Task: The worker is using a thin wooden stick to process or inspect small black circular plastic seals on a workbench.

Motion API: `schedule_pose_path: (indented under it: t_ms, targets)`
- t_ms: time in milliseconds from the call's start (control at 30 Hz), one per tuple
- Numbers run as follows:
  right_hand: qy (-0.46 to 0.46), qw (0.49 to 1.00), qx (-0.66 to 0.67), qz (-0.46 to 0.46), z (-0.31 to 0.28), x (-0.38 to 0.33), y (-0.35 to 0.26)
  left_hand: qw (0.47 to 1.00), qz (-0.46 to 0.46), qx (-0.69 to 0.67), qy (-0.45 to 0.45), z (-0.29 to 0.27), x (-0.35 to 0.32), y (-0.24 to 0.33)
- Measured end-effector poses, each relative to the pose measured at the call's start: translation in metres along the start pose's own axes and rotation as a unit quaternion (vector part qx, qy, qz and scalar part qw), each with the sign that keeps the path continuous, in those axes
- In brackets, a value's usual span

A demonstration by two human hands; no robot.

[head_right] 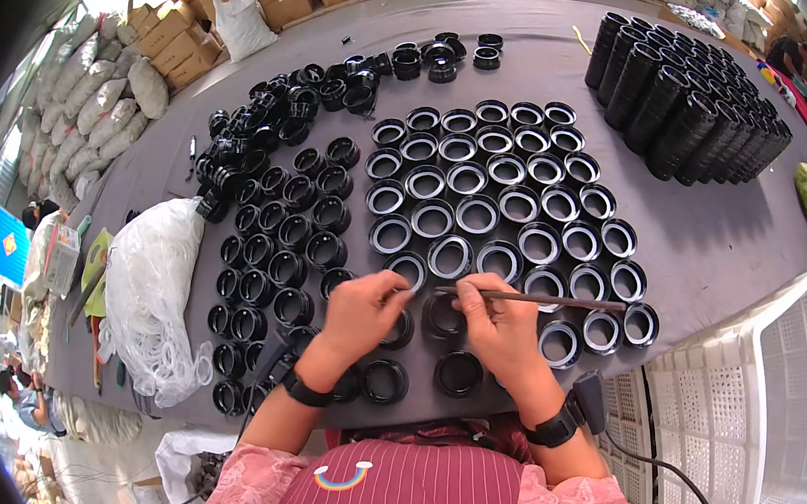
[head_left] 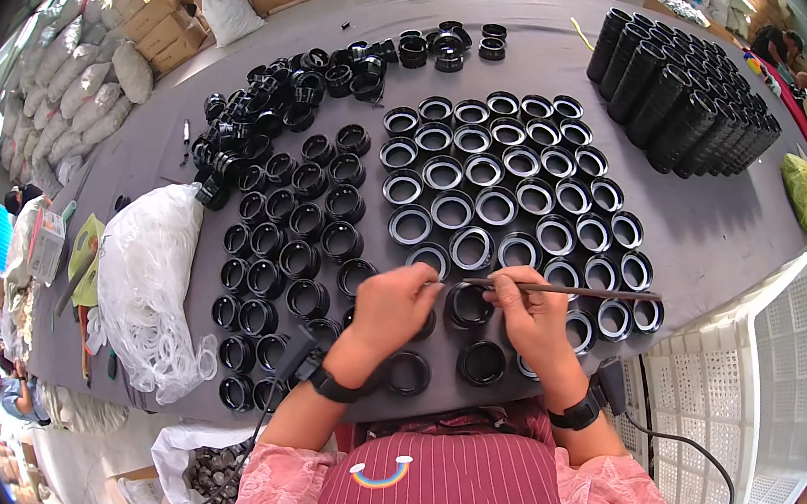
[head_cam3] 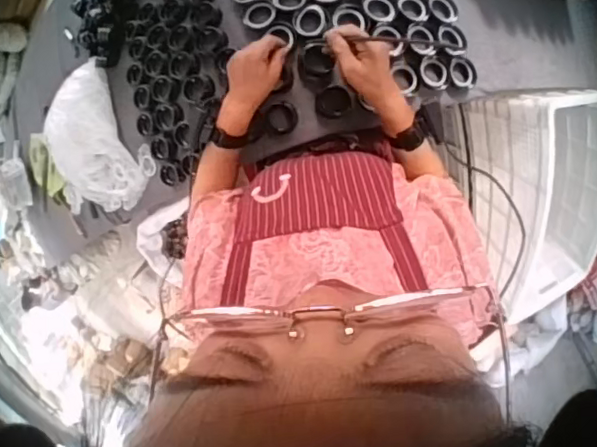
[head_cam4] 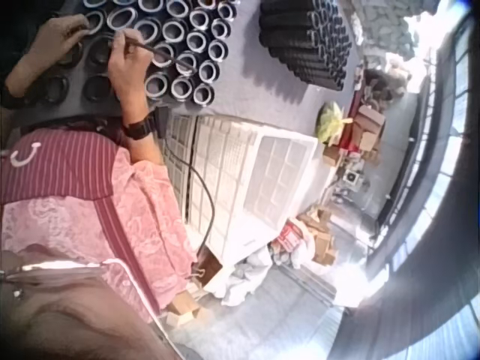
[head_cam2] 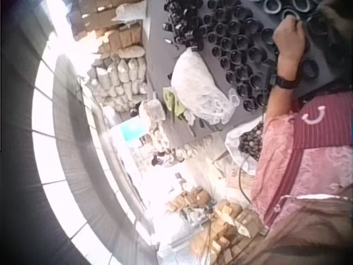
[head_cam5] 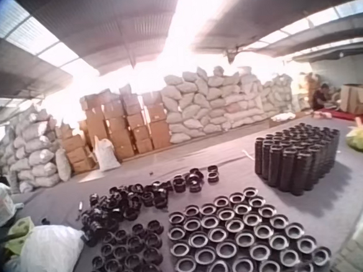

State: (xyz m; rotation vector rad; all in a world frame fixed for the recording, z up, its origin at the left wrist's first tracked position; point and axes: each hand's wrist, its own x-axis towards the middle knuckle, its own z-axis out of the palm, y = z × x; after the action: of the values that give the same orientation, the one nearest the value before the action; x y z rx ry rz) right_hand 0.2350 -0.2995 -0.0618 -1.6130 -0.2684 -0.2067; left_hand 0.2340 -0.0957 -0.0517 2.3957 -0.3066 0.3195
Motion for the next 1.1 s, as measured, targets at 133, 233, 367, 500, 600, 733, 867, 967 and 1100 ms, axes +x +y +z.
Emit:
schedule_pose_path:
  t_ms: [133, 233, 367, 500, 600, 733, 867, 967, 1100]
  targets:
    - [-0.062, 0.998, 0.001, 0.005, 0.03, 0.016, 0.001, 0.995, 0.027, 0.097, -0.013, -0.018, 0.002, -0.033]
    - [-0.104, 0.992, -0.071, -0.002, 0.044, 0.025, 0.013, 0.99, 0.056, 0.125, -0.028, -0.014, 0.003, -0.044]
    - [-0.13, 0.984, -0.116, -0.024, 0.055, 0.028, 0.022, 0.984, 0.093, 0.141, -0.054, -0.006, 0.005, -0.053]
    - [-0.154, 0.977, -0.146, 0.003, 0.049, 0.034, 0.016, 0.98, 0.101, 0.153, -0.079, -0.003, 0.005, -0.058]
    - [-0.17, 0.963, -0.207, 0.016, 0.042, 0.044, 0.003, 0.981, 0.102, 0.145, -0.086, -0.003, 0.007, -0.06]
    - [-0.128, 0.96, -0.239, -0.071, 0.043, 0.055, 0.019, 0.98, 0.102, 0.138, -0.101, -0.003, 0.007, -0.063]
    - [-0.12, 0.974, -0.161, -0.1, 0.062, 0.059, 0.032, 0.98, 0.118, 0.128, -0.093, -0.002, 0.008, -0.063]
    - [-0.15, 0.976, -0.133, -0.081, 0.07, 0.049, 0.03, 0.979, 0.124, 0.142, -0.081, 0.0, 0.006, -0.065]
    - [-0.148, 0.982, -0.117, -0.015, 0.062, 0.048, 0.024, 0.974, 0.137, 0.166, -0.066, -0.002, 0.006, -0.064]
